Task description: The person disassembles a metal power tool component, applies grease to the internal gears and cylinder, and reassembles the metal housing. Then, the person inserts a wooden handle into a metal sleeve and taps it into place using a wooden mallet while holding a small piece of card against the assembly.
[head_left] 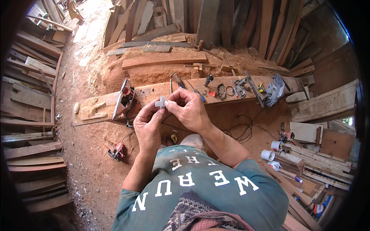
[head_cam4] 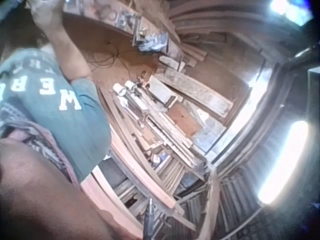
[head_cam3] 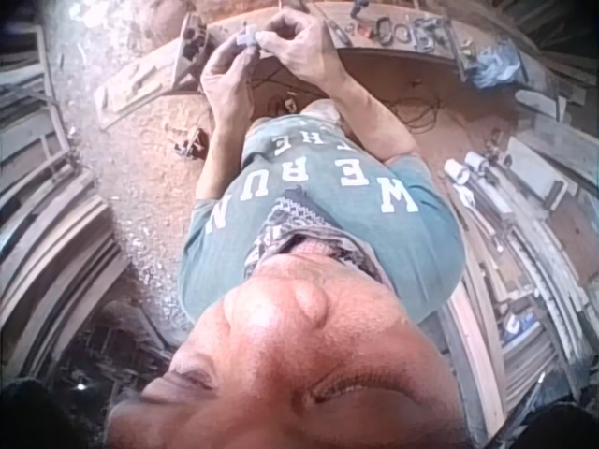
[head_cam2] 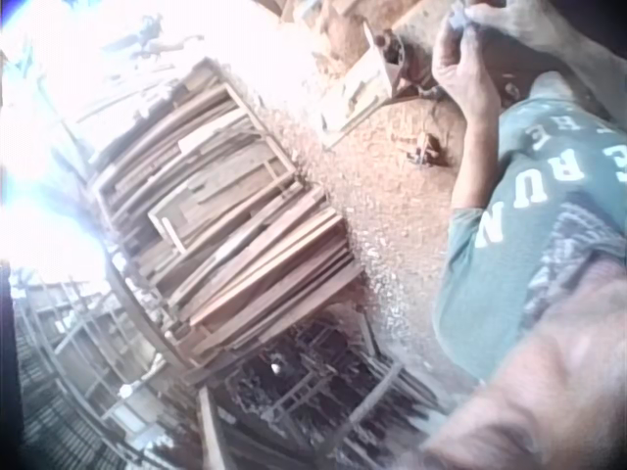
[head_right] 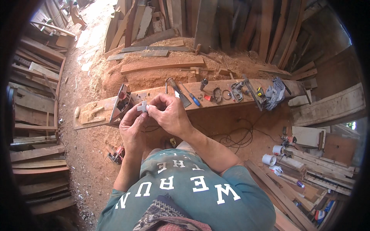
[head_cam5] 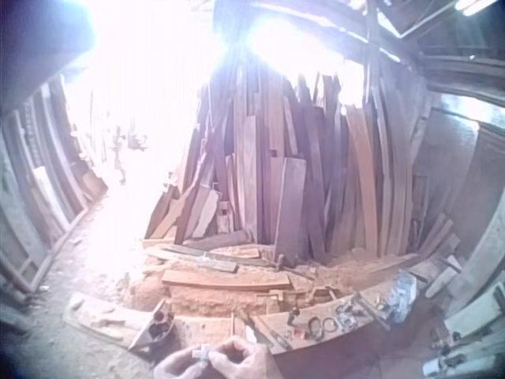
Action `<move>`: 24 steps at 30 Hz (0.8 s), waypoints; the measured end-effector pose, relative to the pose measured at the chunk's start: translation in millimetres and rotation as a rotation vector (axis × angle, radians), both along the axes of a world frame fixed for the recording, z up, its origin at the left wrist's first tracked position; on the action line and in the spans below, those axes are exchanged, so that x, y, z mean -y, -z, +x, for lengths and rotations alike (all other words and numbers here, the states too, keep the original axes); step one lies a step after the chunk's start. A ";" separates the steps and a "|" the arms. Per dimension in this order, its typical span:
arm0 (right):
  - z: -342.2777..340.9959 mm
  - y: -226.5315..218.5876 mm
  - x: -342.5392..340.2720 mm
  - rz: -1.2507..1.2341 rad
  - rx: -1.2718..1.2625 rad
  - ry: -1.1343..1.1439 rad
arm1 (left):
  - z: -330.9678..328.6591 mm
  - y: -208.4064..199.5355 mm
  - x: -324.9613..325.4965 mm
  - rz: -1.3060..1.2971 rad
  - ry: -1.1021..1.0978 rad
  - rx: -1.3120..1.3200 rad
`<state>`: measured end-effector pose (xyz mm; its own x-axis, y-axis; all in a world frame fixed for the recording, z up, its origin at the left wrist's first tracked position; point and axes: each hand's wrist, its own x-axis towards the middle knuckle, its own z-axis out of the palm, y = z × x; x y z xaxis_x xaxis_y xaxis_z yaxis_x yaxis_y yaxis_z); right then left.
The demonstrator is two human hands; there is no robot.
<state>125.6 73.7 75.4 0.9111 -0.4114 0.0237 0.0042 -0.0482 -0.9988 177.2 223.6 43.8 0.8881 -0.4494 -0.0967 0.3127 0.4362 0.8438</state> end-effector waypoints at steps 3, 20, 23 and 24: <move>-3.0 -7.4 -4.7 -0.064 -0.044 -0.023 | 1.7 3.3 -6.6 0.037 -0.012 0.036; -9.6 -7.3 15.6 0.169 -0.043 -0.130 | 3.8 -1.5 -9.0 0.085 -0.071 0.075; -10.6 -5.7 4.2 -0.014 0.040 -0.106 | 0.4 -6.5 -6.4 0.115 -0.072 0.120; -11.0 -7.5 3.3 -0.039 0.028 -0.094 | -0.9 -6.2 -5.5 0.092 -0.069 0.129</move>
